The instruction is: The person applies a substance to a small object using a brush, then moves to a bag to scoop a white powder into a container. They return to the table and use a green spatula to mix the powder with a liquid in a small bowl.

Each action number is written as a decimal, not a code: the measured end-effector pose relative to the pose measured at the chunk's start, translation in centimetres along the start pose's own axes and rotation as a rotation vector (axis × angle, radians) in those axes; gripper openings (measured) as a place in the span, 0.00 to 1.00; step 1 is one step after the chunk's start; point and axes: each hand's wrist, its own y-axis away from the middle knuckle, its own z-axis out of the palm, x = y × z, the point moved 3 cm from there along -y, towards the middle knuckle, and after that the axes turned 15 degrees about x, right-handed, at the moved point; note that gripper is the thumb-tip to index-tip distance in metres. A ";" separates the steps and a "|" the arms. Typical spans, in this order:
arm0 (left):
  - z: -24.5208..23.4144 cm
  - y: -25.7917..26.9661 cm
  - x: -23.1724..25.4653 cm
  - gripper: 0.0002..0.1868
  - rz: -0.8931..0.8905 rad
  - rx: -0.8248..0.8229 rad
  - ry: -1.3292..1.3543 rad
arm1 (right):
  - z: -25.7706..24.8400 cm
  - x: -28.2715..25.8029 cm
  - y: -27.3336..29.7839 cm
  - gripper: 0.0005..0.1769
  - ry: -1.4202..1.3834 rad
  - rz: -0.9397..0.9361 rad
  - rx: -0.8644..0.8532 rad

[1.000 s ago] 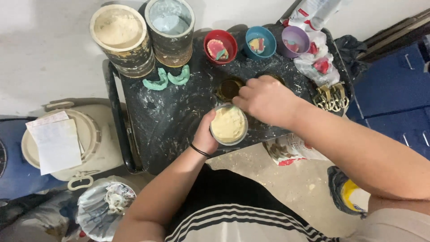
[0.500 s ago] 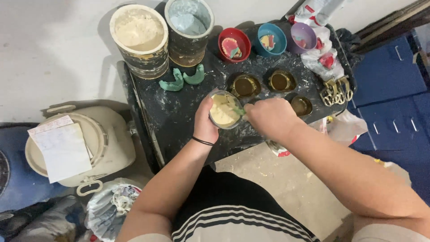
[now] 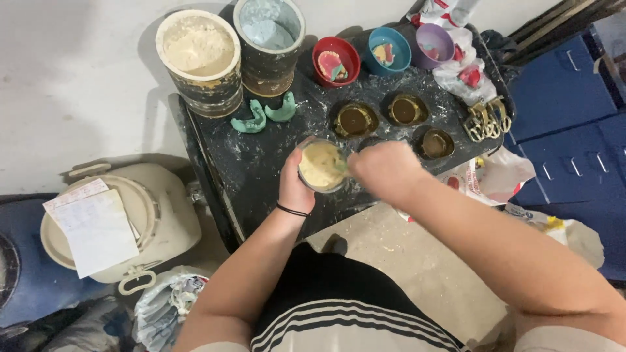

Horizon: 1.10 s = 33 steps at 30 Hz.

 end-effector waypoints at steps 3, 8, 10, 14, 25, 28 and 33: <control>0.7 0.0 -0.5 0.37 0.030 0.018 0.007 | 1.1 -0.6 -0.3 0.09 -0.016 -0.045 0.109; 0.8 -0.1 -3.6 0.34 -0.021 0.015 -0.015 | 0.1 1.8 -0.2 0.09 0.032 -0.082 0.114; -0.1 -0.1 -4.9 0.34 -0.040 0.069 -0.010 | 0.2 2.8 1.2 0.15 -0.058 -0.013 -0.072; 1.3 0.1 -5.5 0.34 0.022 0.117 -0.007 | 0.1 1.6 2.8 0.10 -0.018 -0.112 0.080; 4.5 1.4 -8.2 0.36 0.055 0.156 0.033 | -0.1 4.1 5.1 0.12 0.026 -0.150 0.088; 2.4 0.0 -11.6 0.34 -0.022 0.166 0.021 | 0.1 6.6 4.7 0.11 -0.045 -0.095 0.127; 5.1 1.7 -8.9 0.34 0.045 0.158 0.051 | 1.8 5.2 7.1 0.11 -0.016 -0.116 0.124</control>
